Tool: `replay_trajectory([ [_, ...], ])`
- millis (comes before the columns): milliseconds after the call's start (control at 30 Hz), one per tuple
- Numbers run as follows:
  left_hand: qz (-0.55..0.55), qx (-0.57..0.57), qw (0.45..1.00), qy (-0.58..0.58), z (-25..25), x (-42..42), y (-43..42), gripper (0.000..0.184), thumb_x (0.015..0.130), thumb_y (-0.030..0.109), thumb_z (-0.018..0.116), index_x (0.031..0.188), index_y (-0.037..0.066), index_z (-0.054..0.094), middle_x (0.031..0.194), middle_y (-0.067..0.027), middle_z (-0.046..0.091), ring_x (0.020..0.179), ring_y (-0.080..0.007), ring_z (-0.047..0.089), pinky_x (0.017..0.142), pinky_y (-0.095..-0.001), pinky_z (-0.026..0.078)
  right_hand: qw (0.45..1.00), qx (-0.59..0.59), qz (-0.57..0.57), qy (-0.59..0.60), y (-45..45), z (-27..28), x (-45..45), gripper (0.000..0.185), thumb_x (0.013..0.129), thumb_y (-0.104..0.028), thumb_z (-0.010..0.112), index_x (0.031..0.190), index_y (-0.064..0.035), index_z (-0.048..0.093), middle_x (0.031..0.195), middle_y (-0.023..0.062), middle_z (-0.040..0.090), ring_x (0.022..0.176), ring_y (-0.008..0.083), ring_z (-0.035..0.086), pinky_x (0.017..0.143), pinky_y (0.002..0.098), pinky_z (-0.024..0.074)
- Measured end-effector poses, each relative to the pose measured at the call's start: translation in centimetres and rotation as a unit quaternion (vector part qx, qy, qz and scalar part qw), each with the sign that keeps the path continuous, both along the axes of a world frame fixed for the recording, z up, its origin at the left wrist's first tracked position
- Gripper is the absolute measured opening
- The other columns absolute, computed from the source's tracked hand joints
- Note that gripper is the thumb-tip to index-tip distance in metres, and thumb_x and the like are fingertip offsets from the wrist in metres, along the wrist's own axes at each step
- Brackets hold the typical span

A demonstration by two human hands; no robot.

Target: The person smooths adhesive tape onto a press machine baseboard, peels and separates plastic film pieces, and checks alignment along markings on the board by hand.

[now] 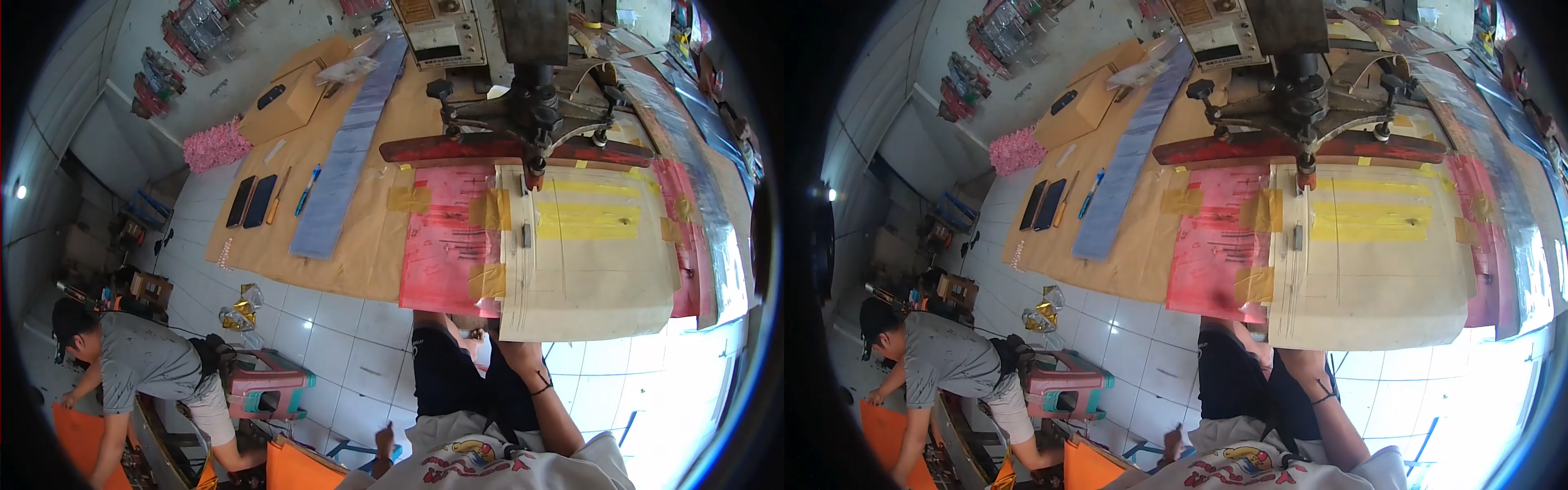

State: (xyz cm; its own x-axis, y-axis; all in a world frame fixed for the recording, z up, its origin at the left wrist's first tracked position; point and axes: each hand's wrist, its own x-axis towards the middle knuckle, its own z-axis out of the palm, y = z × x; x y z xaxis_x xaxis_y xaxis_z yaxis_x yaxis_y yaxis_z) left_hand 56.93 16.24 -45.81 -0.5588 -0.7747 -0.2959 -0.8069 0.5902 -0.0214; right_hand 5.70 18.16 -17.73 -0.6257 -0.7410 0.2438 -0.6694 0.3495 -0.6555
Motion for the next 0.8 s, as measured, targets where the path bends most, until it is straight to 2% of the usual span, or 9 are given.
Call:
replay_trajectory([
  [100,0.309,0.059,0.931,0.187,3.6,-4.8,-8.7,0.048,0.104,0.038,0.043,0.097,-0.001,0.071,0.075,-0.0253,0.067,0.074,-0.0413,0.067,0.064,-0.0499,0.051,1.000,0.008,-0.011,-0.010,0.3,-0.2,0.5,0.031,0.087,-0.023,0.069,0.114,-0.0091,0.069,0.101,0.0176,0.070,0.090,0.0397,0.066,0.077,0.0477,0.0534],
  [133,0.316,0.065,0.913,0.249,9.7,-8.8,-10.9,0.053,0.103,0.041,0.048,0.086,-0.003,0.071,0.072,-0.0226,0.066,0.070,-0.0320,0.066,0.066,-0.0417,0.049,1.000,0.004,0.017,0.008,0.3,-0.2,0.8,0.037,0.087,-0.026,0.070,0.120,-0.0098,0.065,0.105,0.0184,0.069,0.095,0.0406,0.065,0.081,0.0478,0.0524],
  [300,0.068,0.384,0.858,0.334,26.6,-21.2,-15.3,0.038,0.097,0.035,0.066,0.083,-0.001,0.070,0.068,-0.0012,0.059,0.066,-0.0076,0.047,0.059,-0.0283,0.042,0.958,-0.025,0.272,-0.090,-2.2,1.7,2.7,0.077,0.081,-0.039,0.078,0.146,-0.0127,0.046,0.143,0.0239,0.048,0.130,0.0413,0.049,0.108,0.0473,0.0411],
  [433,-0.072,0.550,0.808,0.200,27.9,-26.0,-13.5,0.034,0.096,0.036,0.069,0.092,0.002,0.073,0.079,0.0039,0.063,0.078,-0.0048,0.051,0.071,-0.0259,0.047,0.879,-0.070,0.448,-0.150,-3.8,-2.4,3.9,0.081,0.080,-0.038,0.079,0.150,-0.0181,0.042,0.157,0.0190,0.033,0.141,0.0370,0.040,0.115,0.0467,0.0363],
  [467,-0.074,0.534,0.815,0.211,29.6,-27.2,-11.9,0.041,0.093,0.042,0.071,0.080,0.003,0.067,0.071,0.0033,0.060,0.072,-0.0051,0.050,0.066,-0.0264,0.045,0.861,-0.056,0.478,-0.165,-3.5,-3.3,4.0,0.082,0.081,-0.036,0.079,0.152,-0.0186,0.041,0.161,0.0168,0.028,0.142,0.0356,0.039,0.116,0.0469,0.0349],
  [533,-0.113,0.541,0.819,0.157,30.5,-29.0,-10.8,0.041,0.094,0.037,0.070,0.075,0.002,0.064,0.068,-0.0016,0.059,0.065,-0.0116,0.052,0.063,-0.0304,0.045,0.843,-0.051,0.510,-0.165,-2.5,-3.5,3.5,0.063,0.084,-0.032,0.077,0.141,-0.0153,0.054,0.157,0.0152,0.037,0.139,0.0358,0.042,0.113,0.0469,0.0374],
  [600,-0.070,0.546,0.829,0.099,32.6,-30.1,-9.8,0.039,0.091,0.033,0.073,0.115,0.003,0.068,0.109,-0.0102,0.070,0.106,-0.0190,0.061,0.099,-0.0362,0.044,0.831,-0.025,0.539,-0.139,-2.6,-4.8,2.9,0.049,0.085,-0.029,0.076,0.129,-0.0125,0.062,0.146,0.0141,0.049,0.133,0.0343,0.049,0.108,0.0435,0.0424],
  [700,-0.073,0.547,0.811,0.191,35.0,-29.7,-10.8,0.033,0.091,0.029,0.073,0.106,0.000,0.070,0.091,-0.0066,0.070,0.091,-0.0151,0.062,0.084,-0.0301,0.049,0.786,0.005,0.563,-0.256,-3.5,-6.8,3.0,0.032,0.089,-0.025,0.072,0.115,-0.0079,0.067,0.126,0.0107,0.063,0.115,0.0288,0.059,0.097,0.0384,0.0478],
  [800,-0.022,0.536,0.828,0.165,45.1,-30.8,-15.4,0.029,0.093,0.025,0.072,0.110,0.001,0.069,0.093,-0.0048,0.070,0.094,-0.0132,0.063,0.083,-0.0339,0.052,0.765,0.049,0.559,-0.317,-3.8,-8.8,3.0,0.024,0.092,-0.024,0.067,0.108,-0.0056,0.067,0.107,0.0085,0.068,0.097,0.0236,0.064,0.087,0.0342,0.0494],
])
